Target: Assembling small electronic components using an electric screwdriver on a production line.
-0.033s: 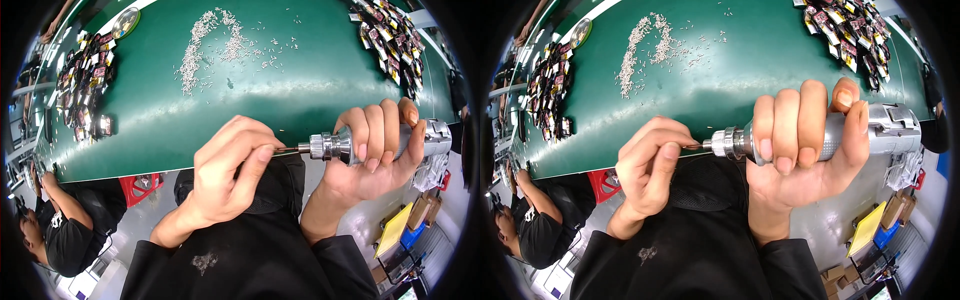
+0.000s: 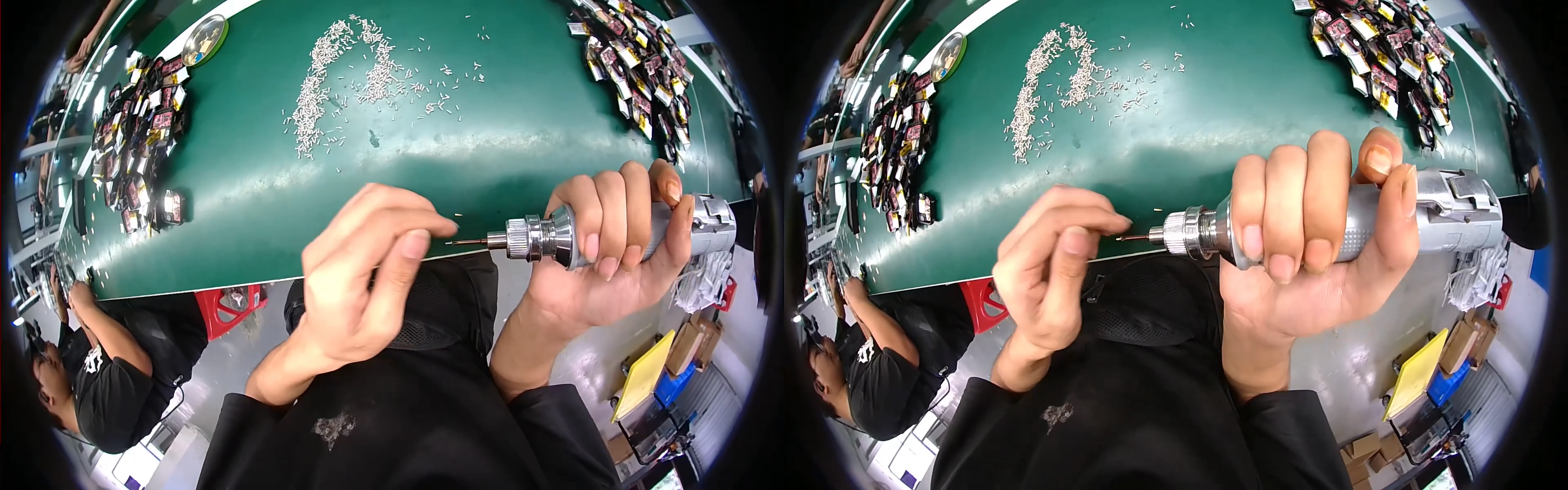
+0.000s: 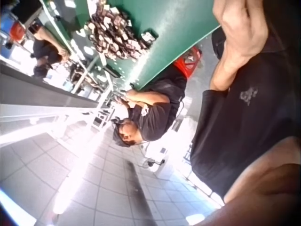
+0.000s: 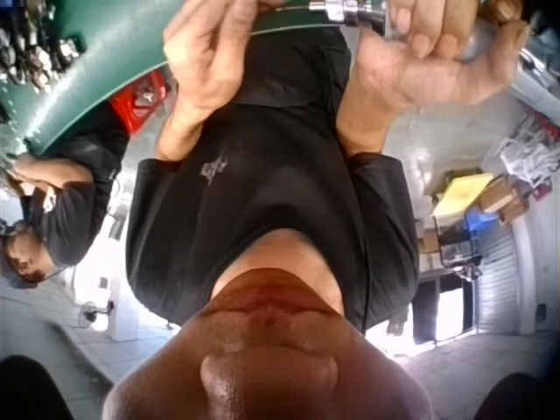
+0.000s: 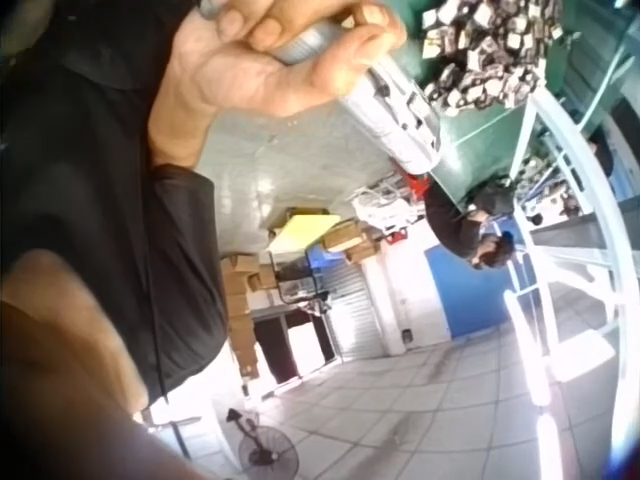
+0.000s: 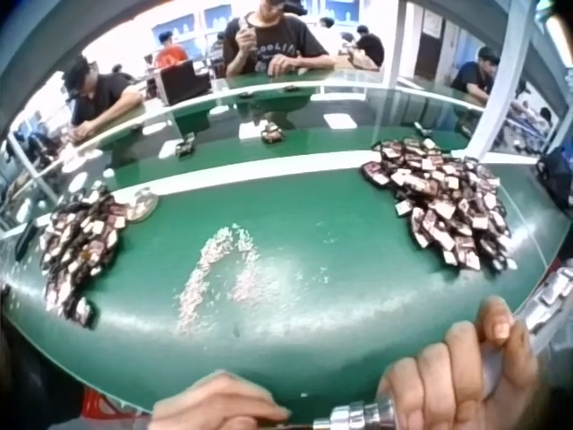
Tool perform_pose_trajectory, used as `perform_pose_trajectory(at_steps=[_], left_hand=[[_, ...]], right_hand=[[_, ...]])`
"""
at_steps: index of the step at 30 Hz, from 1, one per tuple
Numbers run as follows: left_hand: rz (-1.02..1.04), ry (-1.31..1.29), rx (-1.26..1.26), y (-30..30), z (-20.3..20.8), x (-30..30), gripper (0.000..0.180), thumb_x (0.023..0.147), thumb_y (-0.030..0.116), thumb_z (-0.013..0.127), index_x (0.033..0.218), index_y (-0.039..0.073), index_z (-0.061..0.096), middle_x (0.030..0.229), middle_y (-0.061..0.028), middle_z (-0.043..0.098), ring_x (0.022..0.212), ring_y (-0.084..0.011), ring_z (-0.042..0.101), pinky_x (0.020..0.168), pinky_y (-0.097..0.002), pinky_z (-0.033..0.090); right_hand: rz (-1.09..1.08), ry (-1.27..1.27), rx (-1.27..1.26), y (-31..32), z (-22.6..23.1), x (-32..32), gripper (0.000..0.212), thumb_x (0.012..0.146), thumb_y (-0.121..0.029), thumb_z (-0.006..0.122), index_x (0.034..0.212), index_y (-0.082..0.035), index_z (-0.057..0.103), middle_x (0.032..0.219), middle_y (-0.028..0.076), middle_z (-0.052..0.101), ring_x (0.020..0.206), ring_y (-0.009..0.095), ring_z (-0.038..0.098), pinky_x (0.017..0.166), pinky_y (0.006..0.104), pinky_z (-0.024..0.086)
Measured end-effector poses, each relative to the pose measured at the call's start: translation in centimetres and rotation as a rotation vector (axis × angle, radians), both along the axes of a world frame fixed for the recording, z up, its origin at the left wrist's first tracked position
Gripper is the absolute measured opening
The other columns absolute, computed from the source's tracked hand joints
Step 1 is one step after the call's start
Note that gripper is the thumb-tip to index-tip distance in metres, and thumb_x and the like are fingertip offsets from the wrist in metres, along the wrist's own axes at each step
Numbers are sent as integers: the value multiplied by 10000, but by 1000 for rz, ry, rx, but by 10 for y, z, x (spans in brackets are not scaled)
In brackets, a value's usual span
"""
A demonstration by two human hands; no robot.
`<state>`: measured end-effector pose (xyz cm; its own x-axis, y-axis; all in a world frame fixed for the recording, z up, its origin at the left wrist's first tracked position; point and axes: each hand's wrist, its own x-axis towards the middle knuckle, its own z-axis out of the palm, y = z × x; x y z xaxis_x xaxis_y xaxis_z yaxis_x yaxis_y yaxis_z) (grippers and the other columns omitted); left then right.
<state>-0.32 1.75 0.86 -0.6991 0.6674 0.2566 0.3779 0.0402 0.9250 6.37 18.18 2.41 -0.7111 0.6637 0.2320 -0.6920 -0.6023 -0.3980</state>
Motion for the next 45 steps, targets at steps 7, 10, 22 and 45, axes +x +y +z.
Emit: perform_pose_trajectory(at_steps=[7, 10, 22, 45], left_hand=[[392, 324, -240, -33, 29, -104, 100, 883, 4, 564, 900, -64, 635, 848, -102, 647, 766, -137, 615, 689, -230, 477], [405, 406, -383, -20, 45, -170, 145, 899, 47, 536, 966, -56, 613, 770, -90, 656, 739, -140, 629, 684, -262, 491], [535, 614, -857, 23, 9, -334, 345, 794, 196, 611, 1049, -25, 540, 956, -240, 619, 912, -387, 610, 823, -438, 488], [419, 842, -972, -5, 5, -375, 390, 772, 144, 625, 1103, -42, 533, 984, -250, 604, 964, -385, 579, 862, -430, 471]], right_hand=[[-176, -125, -155, 5, -16, -2, 145, 969, -202, 414, 898, -77, 433, 492, -28, 324, 363, 77, 298, 405, 244, 329], [-212, -170, -241, 8, -28, 2, 134, 963, -185, 435, 890, -72, 434, 490, -24, 316, 359, 74, 287, 392, 241, 313], [-133, -175, -203, 8, -28, -1, 130, 965, -170, 428, 881, -73, 412, 501, -21, 300, 368, 67, 284, 391, 222, 320], [-47, -162, -205, 9, -29, 5, 96, 941, -168, 451, 894, -84, 445, 507, -24, 328, 389, 77, 317, 426, 249, 348]])
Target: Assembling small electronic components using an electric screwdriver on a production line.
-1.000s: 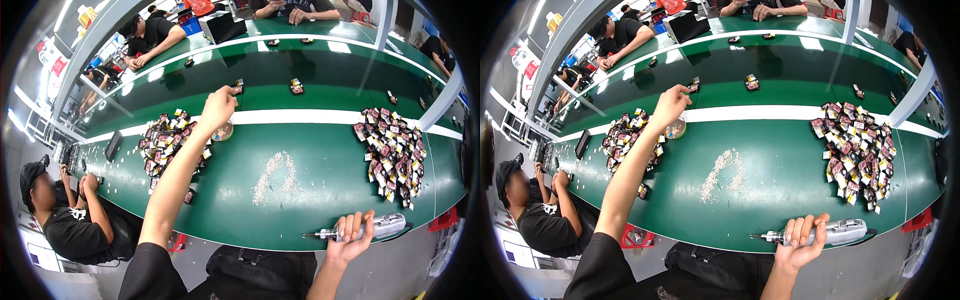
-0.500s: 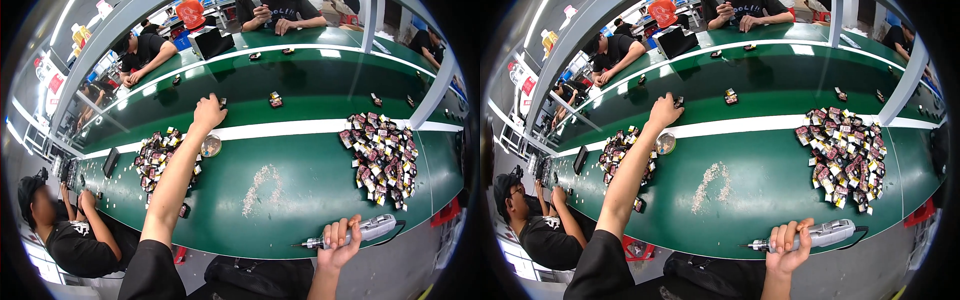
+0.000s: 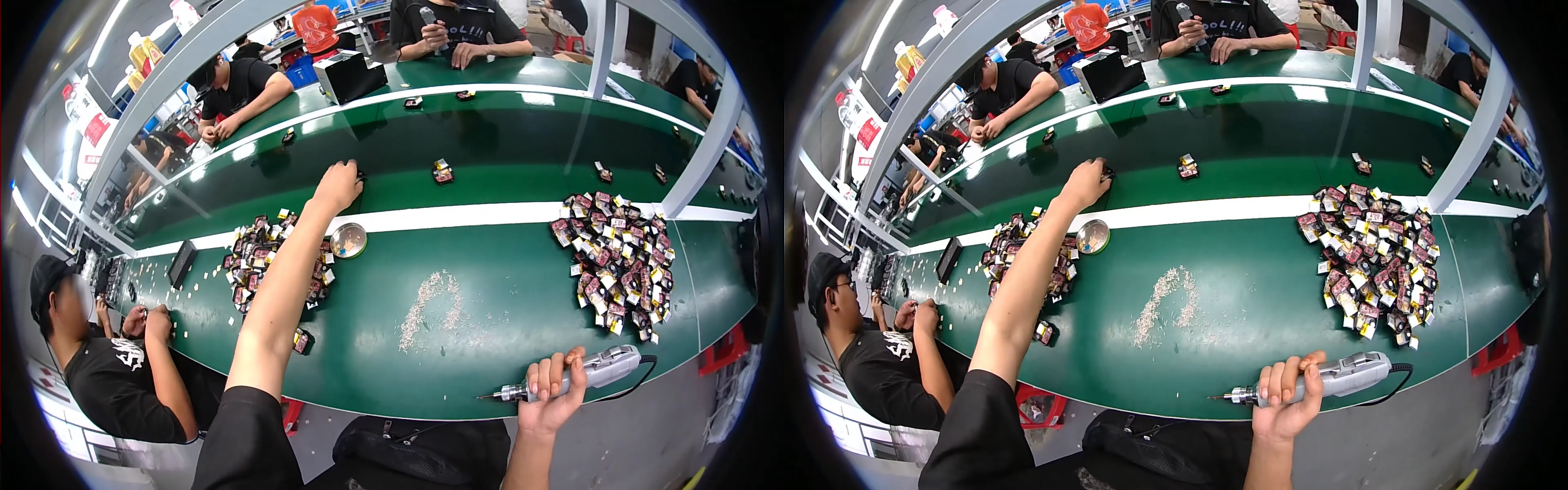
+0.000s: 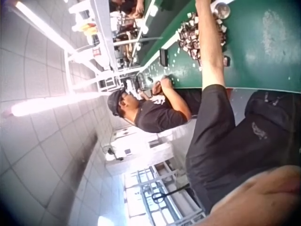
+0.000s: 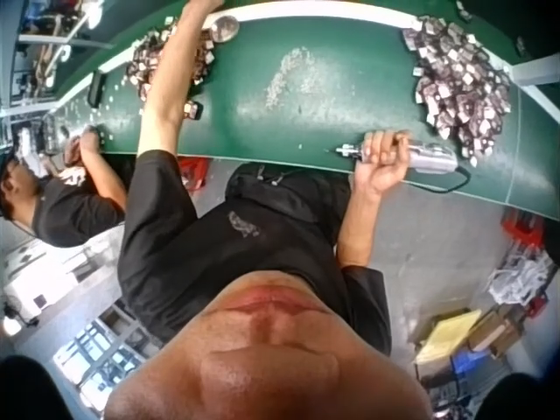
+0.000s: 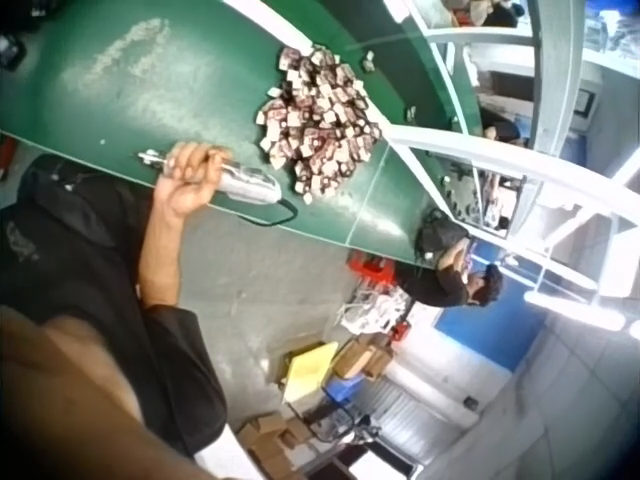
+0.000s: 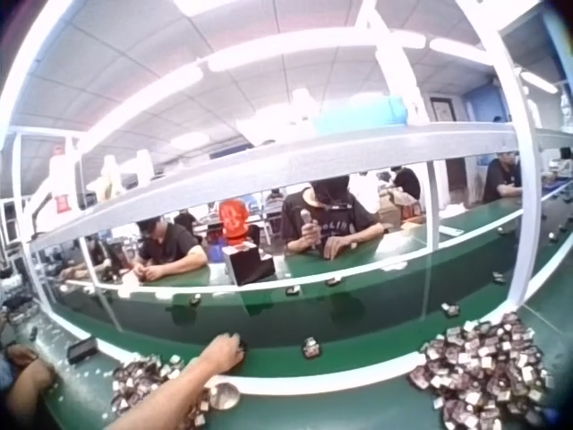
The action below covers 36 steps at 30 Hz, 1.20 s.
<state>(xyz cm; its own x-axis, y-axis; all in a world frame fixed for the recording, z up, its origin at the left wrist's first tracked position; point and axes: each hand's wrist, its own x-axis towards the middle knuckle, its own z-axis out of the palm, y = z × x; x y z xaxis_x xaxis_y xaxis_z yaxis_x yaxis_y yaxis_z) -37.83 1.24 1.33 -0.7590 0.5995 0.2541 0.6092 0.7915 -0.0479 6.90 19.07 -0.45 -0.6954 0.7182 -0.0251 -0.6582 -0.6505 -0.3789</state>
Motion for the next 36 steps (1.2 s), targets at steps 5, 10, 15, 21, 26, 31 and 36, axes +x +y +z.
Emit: perform_pose_trajectory(at_steps=[5, 10, 15, 21, 26, 31, 36], left_hand=[[-310, -82, 240, 20, 14, 56, 316, 746, 109, 652, 1019, -43, 605, 970, -187, 621, 857, -336, 621, 794, -377, 500], [-696, -342, 305, 49, 32, 226, 423, 715, 13, 659, 1120, -7, 540, 1072, -145, 575, 919, -297, 577, 803, -364, 486], [-888, -577, 176, 44, 25, 326, 541, 696, -4, 670, 1206, -38, 494, 1174, -148, 529, 969, -316, 546, 818, -370, 482], [-894, -591, 245, 55, 10, 344, 397, 710, -70, 626, 1100, -87, 557, 1157, -161, 541, 899, -286, 538, 770, -358, 481], [-863, -487, 273, 62, 6, 354, 344, 682, -60, 639, 1021, -82, 580, 1056, -139, 591, 836, -270, 565, 681, -336, 501], [-892, -275, 243, 64, -5, 360, 315, 644, -19, 631, 950, -92, 610, 997, -150, 616, 788, -249, 589, 582, -316, 518], [-1022, -59, 216, 59, -8, 368, 372, 571, 20, 608, 912, -128, 615, 995, -226, 617, 766, -268, 614, 568, -307, 531]], right_hand=[[-26, -12, -3, 0, 2, 8, 89, 940, -162, 453, 891, -88, 454, 510, -26, 327, 393, 78, 316, 431, 253, 346], [6, -30, 18, 2, -2, 18, 113, 935, -182, 468, 880, -88, 438, 503, -28, 317, 390, 80, 318, 434, 251, 345], [54, -44, 62, -7, -4, 36, 110, 925, -189, 450, 893, -86, 437, 498, -11, 351, 377, 98, 343, 429, 272, 362], [141, -3, 111, -18, -9, 50, 82, 923, -166, 429, 917, -86, 447, 497, -5, 360, 371, 108, 348, 431, 276, 375], [191, 4, 92, -28, -10, 50, 72, 922, -149, 419, 920, -85, 451, 505, 4, 377, 372, 110, 352, 439, 282, 381], [182, -100, 49, -39, -8, 49, 54, 919, -129, 421, 929, -82, 444, 512, 9, 376, 384, 117, 362, 451, 286, 387], [133, -250, 16, -47, -11, 47, 61, 920, -129, 434, 935, -71, 423, 524, 26, 385, 401, 129, 387, 433, 284, 381]])
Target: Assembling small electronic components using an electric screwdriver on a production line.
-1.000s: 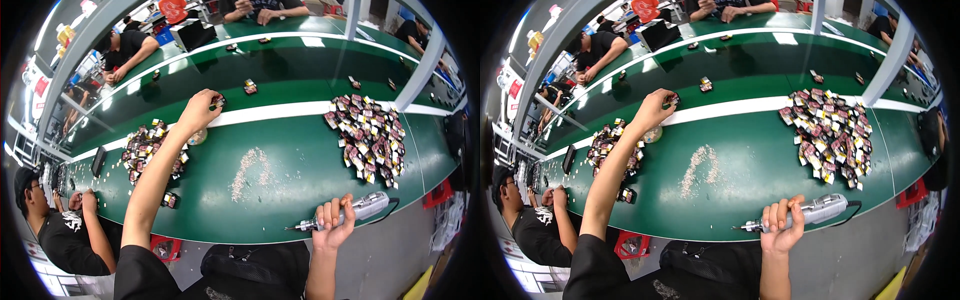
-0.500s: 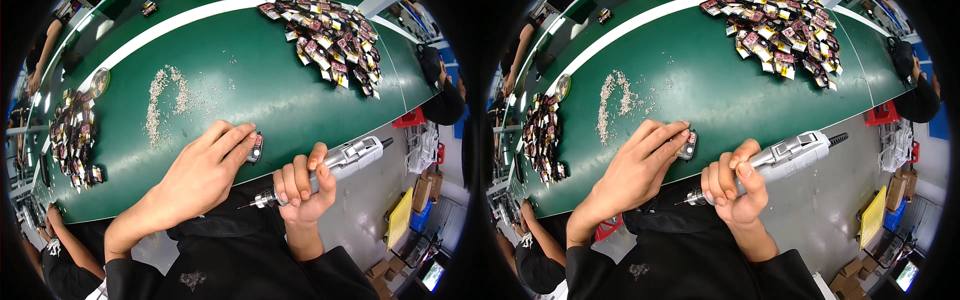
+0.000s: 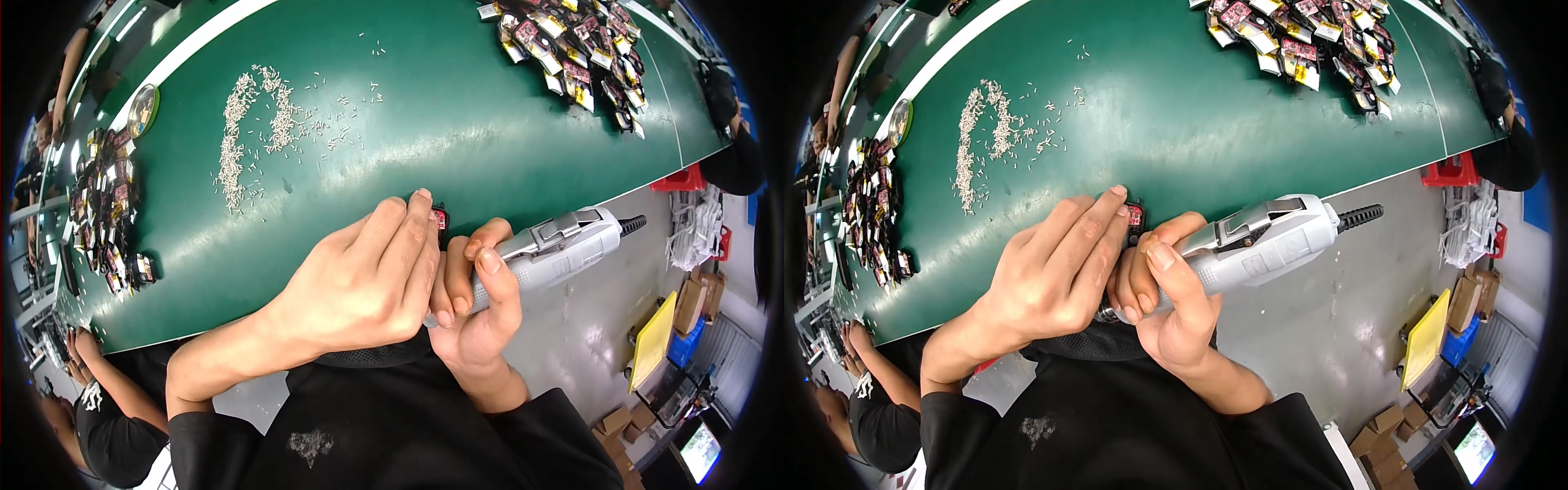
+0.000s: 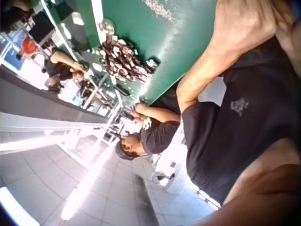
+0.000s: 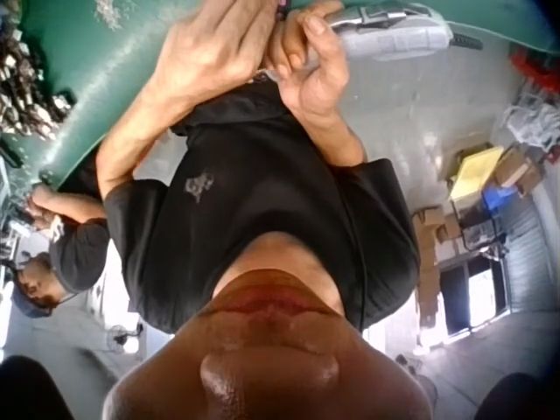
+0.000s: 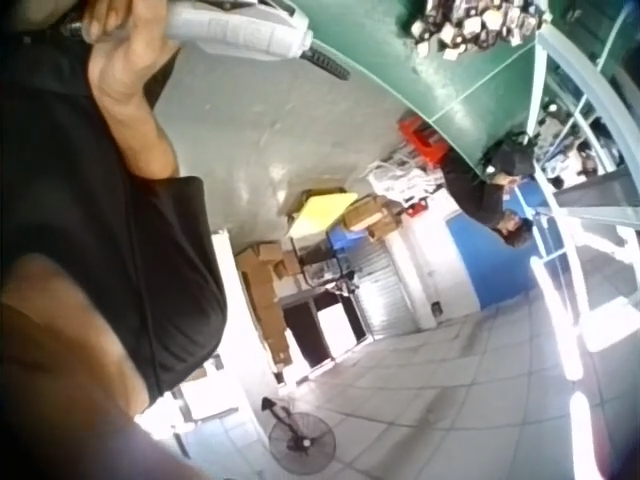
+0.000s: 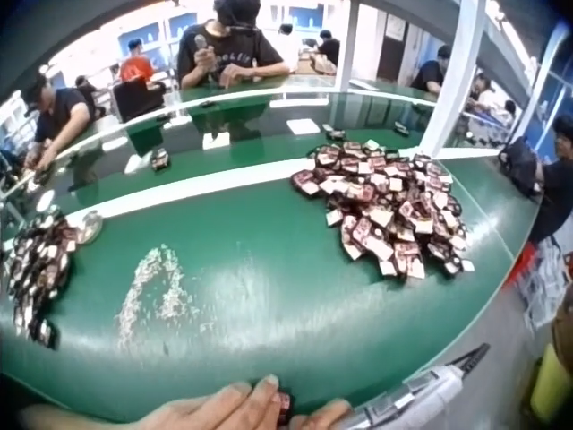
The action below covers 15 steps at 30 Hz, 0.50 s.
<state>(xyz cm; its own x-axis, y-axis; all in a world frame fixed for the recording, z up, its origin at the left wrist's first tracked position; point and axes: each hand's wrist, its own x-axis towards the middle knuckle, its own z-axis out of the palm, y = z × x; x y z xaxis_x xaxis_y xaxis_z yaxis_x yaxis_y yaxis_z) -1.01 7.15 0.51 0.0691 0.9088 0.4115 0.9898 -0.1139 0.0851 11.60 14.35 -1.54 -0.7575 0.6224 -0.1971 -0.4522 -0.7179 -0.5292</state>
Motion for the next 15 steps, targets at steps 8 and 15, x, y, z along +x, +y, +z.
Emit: perform_pose_trajectory(at_steps=[8, 15], left_hand=[[5, 6, -15, -4, -3, 3, 409, 550, 4, 603, 929, -149, 601, 1036, -251, 601, 784, -284, 603, 592, -316, 535], [12, -77, -118, -9, 3, 3, 440, 569, -10, 631, 978, -168, 590, 1084, -262, 580, 829, -299, 581, 649, -339, 534]], right_hand=[[6, 35, 25, 4, -6, 1, 67, 916, -133, 434, 922, -69, 414, 519, 24, 386, 387, 123, 375, 411, 278, 378], [130, 218, 276, 52, 20, 9, 141, 940, -205, 473, 968, -78, 418, 541, 0, 383, 392, 102, 355, 429, 264, 380]])
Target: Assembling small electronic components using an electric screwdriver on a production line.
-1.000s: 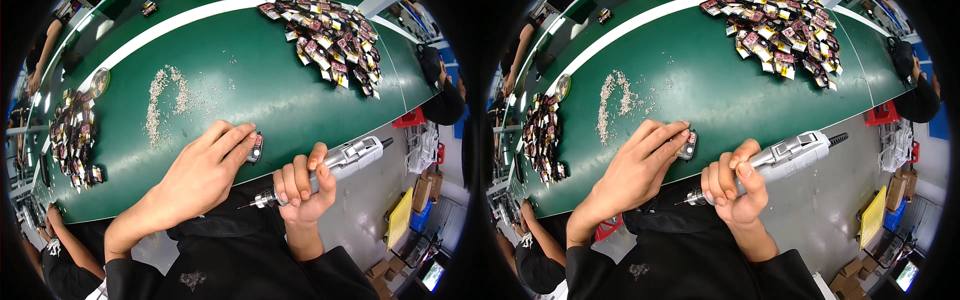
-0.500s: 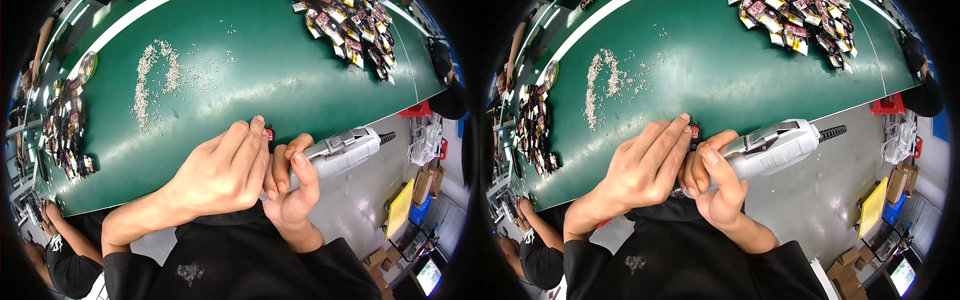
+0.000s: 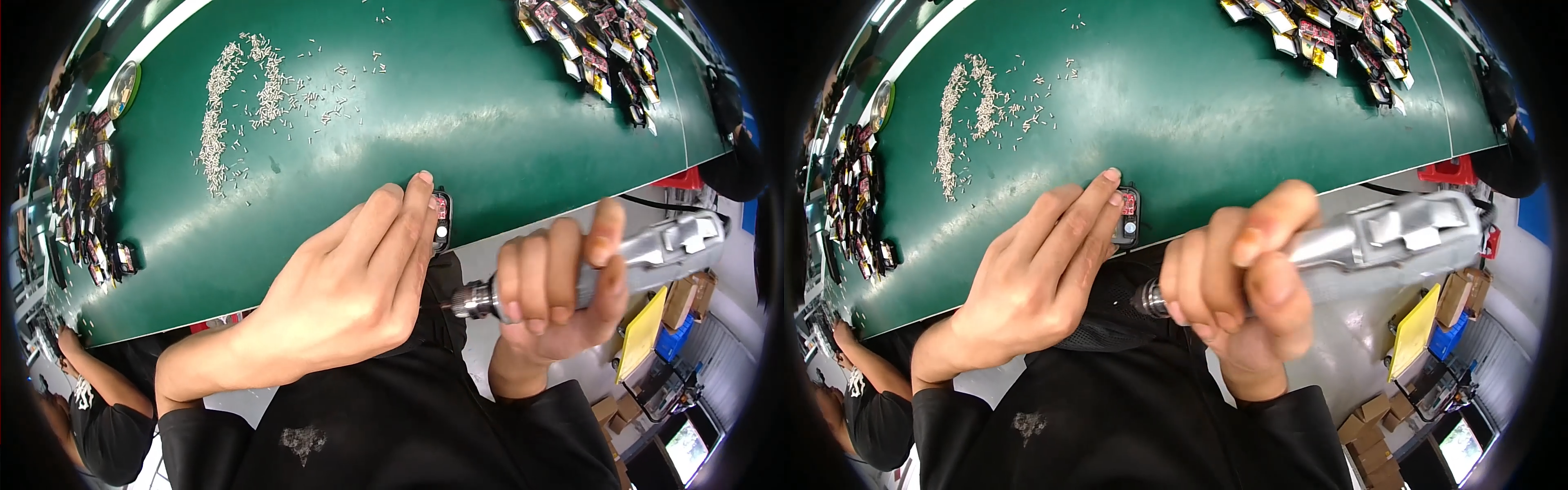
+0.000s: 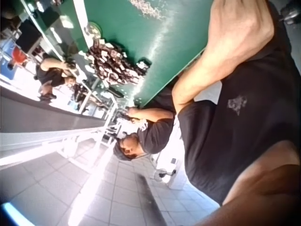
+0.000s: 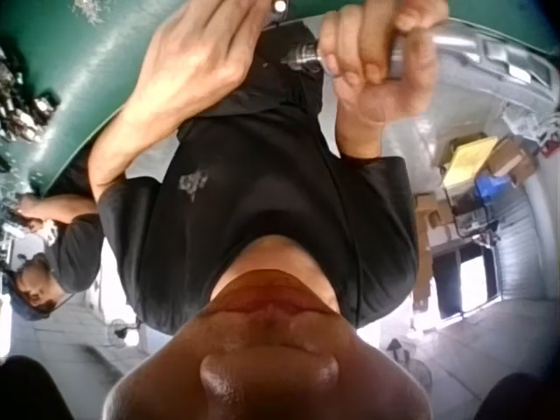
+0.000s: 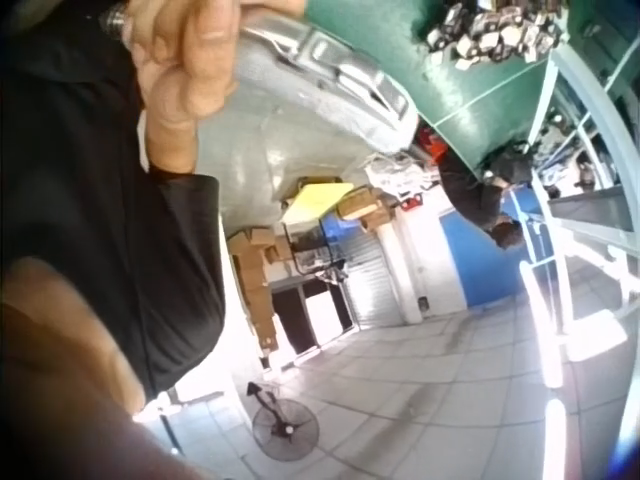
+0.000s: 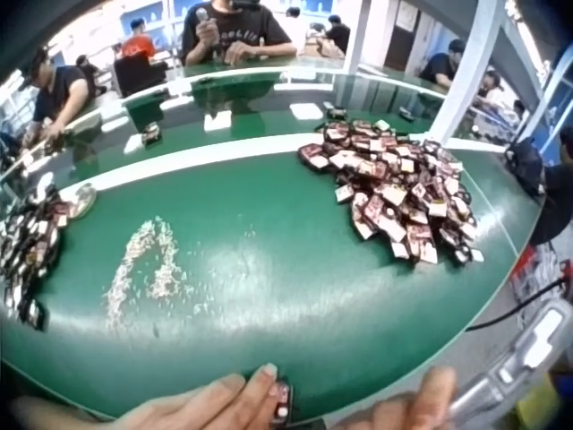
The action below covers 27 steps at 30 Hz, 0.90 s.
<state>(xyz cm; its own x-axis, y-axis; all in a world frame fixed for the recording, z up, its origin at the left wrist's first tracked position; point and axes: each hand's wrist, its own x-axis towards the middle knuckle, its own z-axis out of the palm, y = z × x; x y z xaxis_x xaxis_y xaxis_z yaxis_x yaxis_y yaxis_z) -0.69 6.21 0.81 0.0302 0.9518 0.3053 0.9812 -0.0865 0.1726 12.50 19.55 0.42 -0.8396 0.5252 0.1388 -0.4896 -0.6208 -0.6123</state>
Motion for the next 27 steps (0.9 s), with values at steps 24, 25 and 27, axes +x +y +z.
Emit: perform_pose_trajectory(at_steps=[24, 25, 27], left_hand=[[-10, -8, 16, -2, -9, -4, 430, 531, -4, 624, 931, -163, 623, 1057, -254, 596, 816, -285, 579, 648, -327, 534], [-12, -5, 24, -3, -10, -4, 432, 531, -7, 628, 933, -163, 622, 1057, -254, 595, 818, -285, 579, 649, -329, 534], [-13, -5, 32, -2, -11, -3, 433, 530, -9, 632, 934, -164, 620, 1057, -253, 594, 819, -286, 579, 650, -330, 534]], right_hand=[[60, -33, 347, 46, 14, -47, 281, 980, -337, 387, 910, -80, 477, 524, -19, 384, 413, 82, 365, 478, 251, 359], [79, -26, 336, 46, 13, -47, 281, 981, -335, 385, 915, -78, 477, 525, -17, 386, 415, 84, 367, 481, 252, 360], [75, -12, 340, 47, 13, -47, 281, 981, -334, 384, 915, -77, 478, 526, -16, 388, 417, 86, 371, 483, 252, 360]])
